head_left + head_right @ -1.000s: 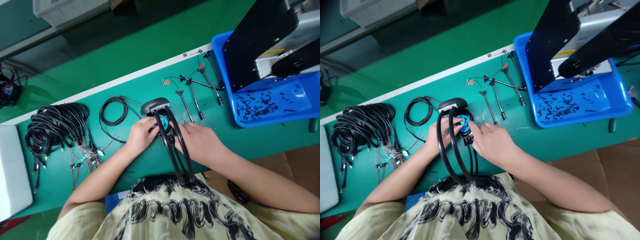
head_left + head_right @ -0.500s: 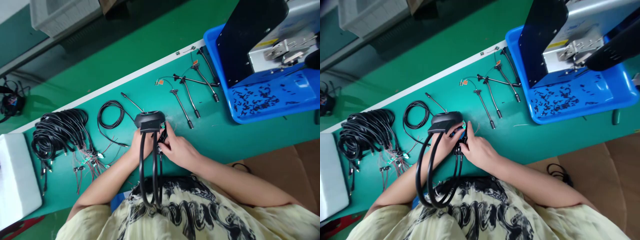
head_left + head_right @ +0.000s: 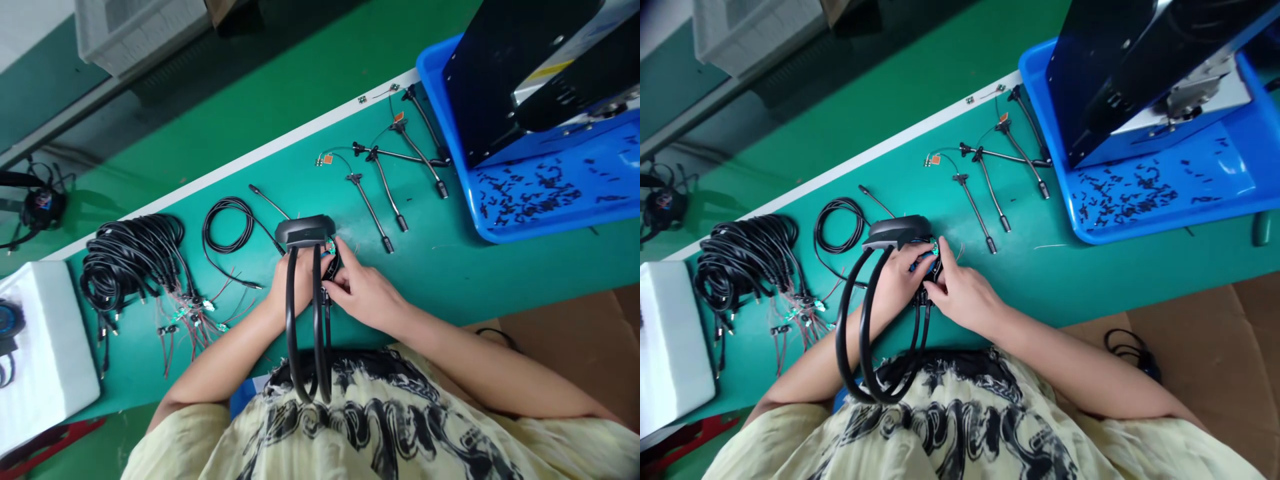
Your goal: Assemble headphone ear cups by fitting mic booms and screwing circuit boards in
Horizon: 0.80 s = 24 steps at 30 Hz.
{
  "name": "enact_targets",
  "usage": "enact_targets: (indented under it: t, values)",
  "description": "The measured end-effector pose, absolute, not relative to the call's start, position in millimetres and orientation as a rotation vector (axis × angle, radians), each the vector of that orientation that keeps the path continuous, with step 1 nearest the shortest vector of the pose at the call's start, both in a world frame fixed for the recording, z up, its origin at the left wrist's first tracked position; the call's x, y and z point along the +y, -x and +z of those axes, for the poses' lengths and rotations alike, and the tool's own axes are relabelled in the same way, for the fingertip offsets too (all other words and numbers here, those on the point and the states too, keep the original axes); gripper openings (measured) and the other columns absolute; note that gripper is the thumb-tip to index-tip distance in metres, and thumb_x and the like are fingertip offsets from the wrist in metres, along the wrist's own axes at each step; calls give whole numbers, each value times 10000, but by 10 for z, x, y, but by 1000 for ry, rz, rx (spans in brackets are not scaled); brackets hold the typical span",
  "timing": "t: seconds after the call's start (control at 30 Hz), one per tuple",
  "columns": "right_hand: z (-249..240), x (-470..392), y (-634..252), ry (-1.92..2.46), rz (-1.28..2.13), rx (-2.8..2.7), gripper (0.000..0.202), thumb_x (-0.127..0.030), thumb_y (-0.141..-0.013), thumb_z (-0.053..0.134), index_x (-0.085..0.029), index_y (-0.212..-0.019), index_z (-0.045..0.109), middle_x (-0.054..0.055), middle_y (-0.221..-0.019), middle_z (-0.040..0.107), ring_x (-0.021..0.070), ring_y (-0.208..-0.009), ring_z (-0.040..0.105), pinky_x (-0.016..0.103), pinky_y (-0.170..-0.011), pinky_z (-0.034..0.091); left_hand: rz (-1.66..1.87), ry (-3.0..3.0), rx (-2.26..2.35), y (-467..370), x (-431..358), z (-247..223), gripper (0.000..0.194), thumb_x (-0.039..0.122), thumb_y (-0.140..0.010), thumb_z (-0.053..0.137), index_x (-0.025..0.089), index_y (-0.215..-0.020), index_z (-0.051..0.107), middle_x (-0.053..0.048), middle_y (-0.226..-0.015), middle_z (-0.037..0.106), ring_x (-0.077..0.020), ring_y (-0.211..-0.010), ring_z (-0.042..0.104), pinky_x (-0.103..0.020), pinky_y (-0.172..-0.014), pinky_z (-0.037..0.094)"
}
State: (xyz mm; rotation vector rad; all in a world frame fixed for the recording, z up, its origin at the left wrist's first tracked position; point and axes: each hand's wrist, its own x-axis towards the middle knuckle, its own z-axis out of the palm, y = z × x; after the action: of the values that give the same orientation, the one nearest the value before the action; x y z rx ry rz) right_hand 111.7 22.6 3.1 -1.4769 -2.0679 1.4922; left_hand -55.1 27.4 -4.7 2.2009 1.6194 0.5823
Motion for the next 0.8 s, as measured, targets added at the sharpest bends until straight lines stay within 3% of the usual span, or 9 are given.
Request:
enact_targets:
  t: [0.4,0.6,0.8]
  values:
    - [7,218,-1131,1519,1466,-2069,805,-310,-880,495,-87,-1530,76,-23,-733,687,159,-617,600,290,-577,345,471,-2200,1676,525,277,-59,213,296,-914,600,220,-1109,636,-25,-1004,722,-175,-859,693,-291,-806,518]
    - [-37,221,-1136,1481,1444,-2095,810,-307,-886,480,-85,-1532,44,-27,-722,685,152,-606,602,283,-567,356,381,-2200,1760,500,275,-36,231,344,-918,593,222,-1105,651,-24,-962,738,-171,-773,699,-264,-672,478]
    - [-8,229,-1145,1466,1448,-2099,808,-304,-885,474,-81,-1529,40,-26,-705,680,150,-594,604,280,-557,364,390,-2227,1778,506,275,-56,243,371,-927,574,220,-1097,659,-29,-943,743,-173,-783,705,-254,-659,472]
